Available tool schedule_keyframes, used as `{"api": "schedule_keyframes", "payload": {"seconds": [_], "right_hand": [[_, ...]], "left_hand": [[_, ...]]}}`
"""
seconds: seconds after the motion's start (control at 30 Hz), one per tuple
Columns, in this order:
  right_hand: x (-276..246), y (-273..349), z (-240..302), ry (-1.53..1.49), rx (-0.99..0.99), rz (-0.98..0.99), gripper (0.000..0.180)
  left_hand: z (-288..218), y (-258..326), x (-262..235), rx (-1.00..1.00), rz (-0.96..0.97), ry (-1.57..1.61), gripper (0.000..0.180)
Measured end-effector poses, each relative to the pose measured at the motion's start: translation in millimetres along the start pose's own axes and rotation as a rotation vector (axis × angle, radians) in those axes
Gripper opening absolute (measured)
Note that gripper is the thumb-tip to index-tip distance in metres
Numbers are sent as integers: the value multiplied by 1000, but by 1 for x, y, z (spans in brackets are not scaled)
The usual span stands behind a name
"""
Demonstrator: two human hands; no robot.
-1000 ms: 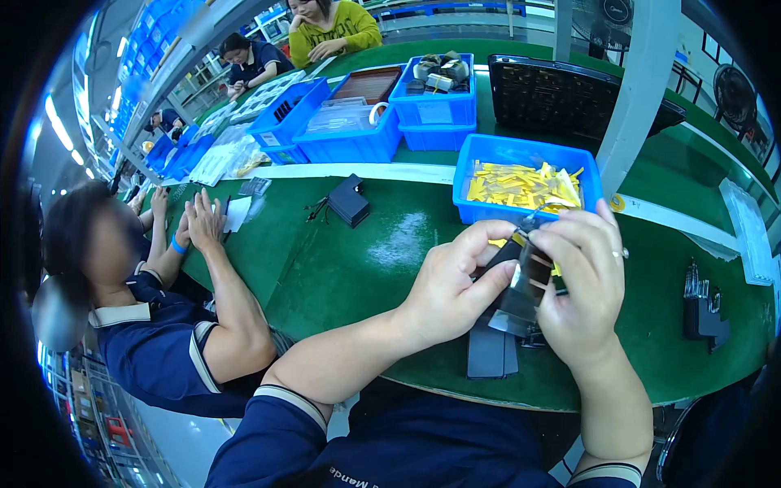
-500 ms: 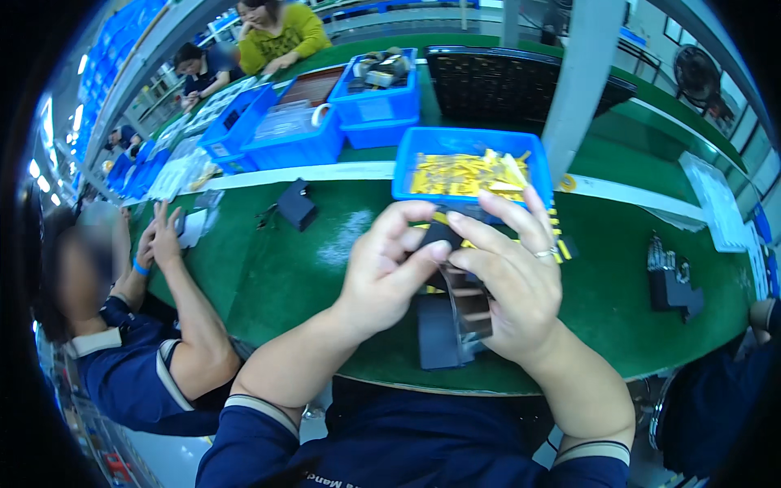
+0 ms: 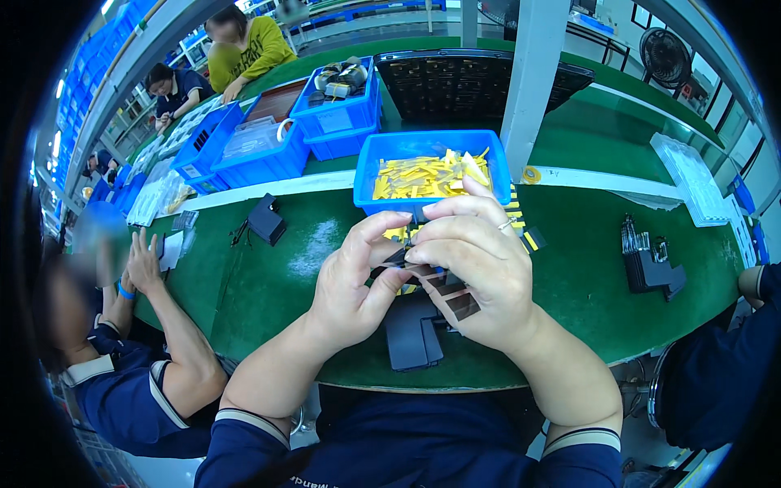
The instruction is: The person assembles small electronic components by hand at a factory workstation. They pick up black rectangular devices and yellow plastic pieces, then fit the yellow pieces into slots on the black devices. The person handles the items one at a time, placing the assembled units into a stack on the table.
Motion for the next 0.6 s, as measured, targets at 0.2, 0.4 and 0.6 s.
{"api": "schedule_keyframes", "payload": {"seconds": [0.2, 0.4, 0.6], "right_hand": [[2, 1, 1, -16, 13, 7, 23], [0, 2, 2, 54, 14, -23, 22], [0, 3, 4, 94, -14, -30, 21]], "left_hand": [[3, 3, 4, 35, 34, -52, 47], [-3, 2, -2, 65, -51, -66, 46], [1, 5, -2, 37, -57, -76, 43]]}}
Point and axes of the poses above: each hand's wrist, its own y-axis away from the middle knuckle, its own x-axis out of the palm, z = x × y, the point moved 8 cm from there along -y, towards the middle knuckle, and after that the axes turned 3 degrees about y, right-handed, at the moved point
